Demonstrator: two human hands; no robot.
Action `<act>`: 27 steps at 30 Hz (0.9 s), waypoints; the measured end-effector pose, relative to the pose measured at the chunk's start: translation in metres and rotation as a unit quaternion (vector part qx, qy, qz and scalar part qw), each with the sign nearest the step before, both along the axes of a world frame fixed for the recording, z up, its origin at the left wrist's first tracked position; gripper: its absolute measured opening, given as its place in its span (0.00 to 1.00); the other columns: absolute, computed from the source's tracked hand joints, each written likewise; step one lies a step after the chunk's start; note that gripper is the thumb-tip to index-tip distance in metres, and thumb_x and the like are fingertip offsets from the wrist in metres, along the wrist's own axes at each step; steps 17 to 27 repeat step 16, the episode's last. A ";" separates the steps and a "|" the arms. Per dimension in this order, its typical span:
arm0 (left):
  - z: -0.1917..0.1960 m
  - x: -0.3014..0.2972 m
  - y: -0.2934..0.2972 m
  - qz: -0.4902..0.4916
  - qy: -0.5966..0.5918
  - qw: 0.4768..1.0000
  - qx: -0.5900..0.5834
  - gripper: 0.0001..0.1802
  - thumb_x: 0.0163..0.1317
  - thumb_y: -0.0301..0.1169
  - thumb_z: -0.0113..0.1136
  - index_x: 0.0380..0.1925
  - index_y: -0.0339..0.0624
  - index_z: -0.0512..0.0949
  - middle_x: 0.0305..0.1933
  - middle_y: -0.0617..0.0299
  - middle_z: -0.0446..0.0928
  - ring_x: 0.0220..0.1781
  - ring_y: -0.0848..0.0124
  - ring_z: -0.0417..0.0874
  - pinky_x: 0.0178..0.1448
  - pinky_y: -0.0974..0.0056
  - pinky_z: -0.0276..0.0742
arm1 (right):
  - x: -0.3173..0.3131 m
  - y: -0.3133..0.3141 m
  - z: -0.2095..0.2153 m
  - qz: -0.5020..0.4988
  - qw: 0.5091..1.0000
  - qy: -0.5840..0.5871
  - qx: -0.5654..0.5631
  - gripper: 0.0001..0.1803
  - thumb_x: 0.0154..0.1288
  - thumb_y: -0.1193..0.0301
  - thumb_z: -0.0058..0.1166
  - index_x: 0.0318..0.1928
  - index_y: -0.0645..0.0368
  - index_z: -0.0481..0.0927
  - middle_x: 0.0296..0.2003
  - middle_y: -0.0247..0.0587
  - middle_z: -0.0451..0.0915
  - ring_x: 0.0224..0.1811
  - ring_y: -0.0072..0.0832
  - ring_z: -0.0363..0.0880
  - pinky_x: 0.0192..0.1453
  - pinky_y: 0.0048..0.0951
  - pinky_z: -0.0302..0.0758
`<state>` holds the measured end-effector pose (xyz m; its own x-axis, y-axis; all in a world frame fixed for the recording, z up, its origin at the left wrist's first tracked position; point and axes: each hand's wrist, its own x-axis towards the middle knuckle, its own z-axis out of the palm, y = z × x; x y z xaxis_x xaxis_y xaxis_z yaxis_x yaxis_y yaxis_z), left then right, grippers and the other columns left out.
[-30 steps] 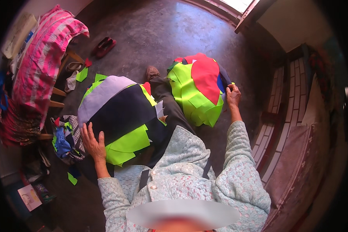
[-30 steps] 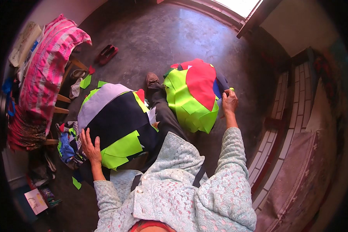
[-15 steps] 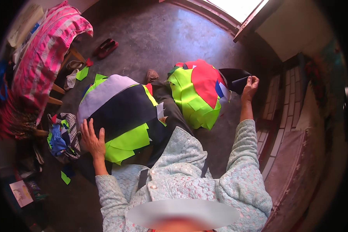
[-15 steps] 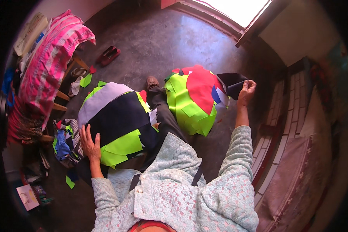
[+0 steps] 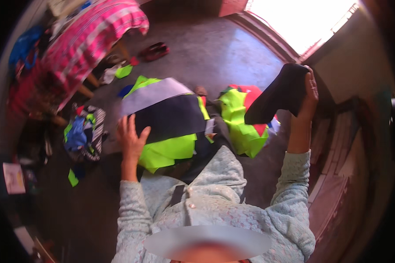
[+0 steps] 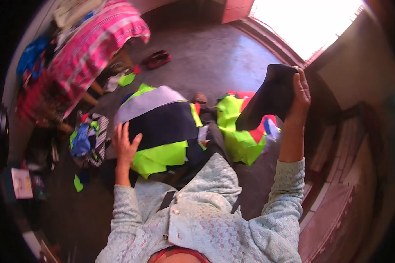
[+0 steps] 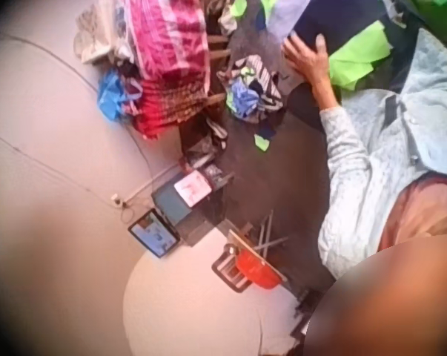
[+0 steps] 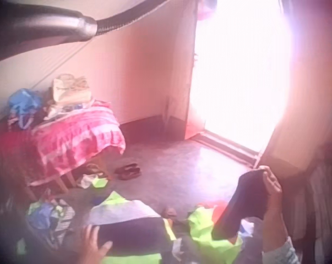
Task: The person sits on the floor and sorts colorful fabric pieces by picking them up, inspecting them, and placing them into two separate piles. The person handles green, red, black, white, and gray pieces repeatedly, moving them between piles.
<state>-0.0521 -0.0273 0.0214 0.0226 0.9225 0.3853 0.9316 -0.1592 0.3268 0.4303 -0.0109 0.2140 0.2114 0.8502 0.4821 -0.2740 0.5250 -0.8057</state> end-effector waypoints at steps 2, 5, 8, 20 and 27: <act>0.022 0.012 -0.003 -0.024 -0.059 0.998 0.028 0.36 0.57 0.51 0.63 0.58 0.36 0.72 0.64 0.44 0.67 0.68 0.48 0.65 0.68 0.46 0.58 | -0.050 0.000 0.013 0.108 0.992 0.058 0.006 0.19 0.77 0.68 0.41 0.59 0.67 0.72 0.51 0.46 0.80 0.53 0.34 0.80 0.58 0.33 0.77; 0.035 0.029 -0.010 -0.104 -0.350 0.930 -0.041 0.36 0.63 0.53 0.58 0.60 0.35 0.71 0.65 0.47 0.69 0.65 0.55 0.71 0.65 0.54 0.65 | -0.113 0.009 0.015 0.229 0.963 0.142 0.006 0.21 0.78 0.68 0.37 0.61 0.69 0.71 0.56 0.49 0.77 0.56 0.34 0.78 0.62 0.35 0.75; 0.047 0.035 -0.025 -0.132 -0.678 0.687 -0.225 0.38 0.67 0.58 0.50 0.63 0.37 0.68 0.63 0.49 0.71 0.62 0.62 0.75 0.63 0.59 0.71 | -0.181 0.014 0.018 0.393 0.896 0.193 0.069 0.23 0.79 0.68 0.32 0.64 0.70 0.68 0.60 0.52 0.74 0.59 0.36 0.77 0.66 0.37 0.73; 0.043 -0.009 -0.068 -0.091 -0.977 0.102 -0.161 0.52 0.60 0.73 0.40 0.67 0.39 0.64 0.68 0.49 0.68 0.67 0.40 0.69 0.67 0.29 0.60 | -0.270 0.009 -0.010 0.479 0.846 0.208 -0.107 0.16 0.76 0.64 0.43 0.58 0.57 0.73 0.48 0.42 0.81 0.48 0.28 0.81 0.57 0.31 0.77; 0.043 -0.009 -0.068 -0.091 -0.977 0.102 -0.161 0.52 0.60 0.73 0.40 0.67 0.39 0.64 0.68 0.49 0.68 0.67 0.40 0.69 0.67 0.29 0.60 | -0.270 0.009 -0.010 0.479 0.846 0.208 -0.107 0.16 0.76 0.64 0.43 0.58 0.57 0.73 0.48 0.42 0.81 0.48 0.28 0.81 0.57 0.31 0.77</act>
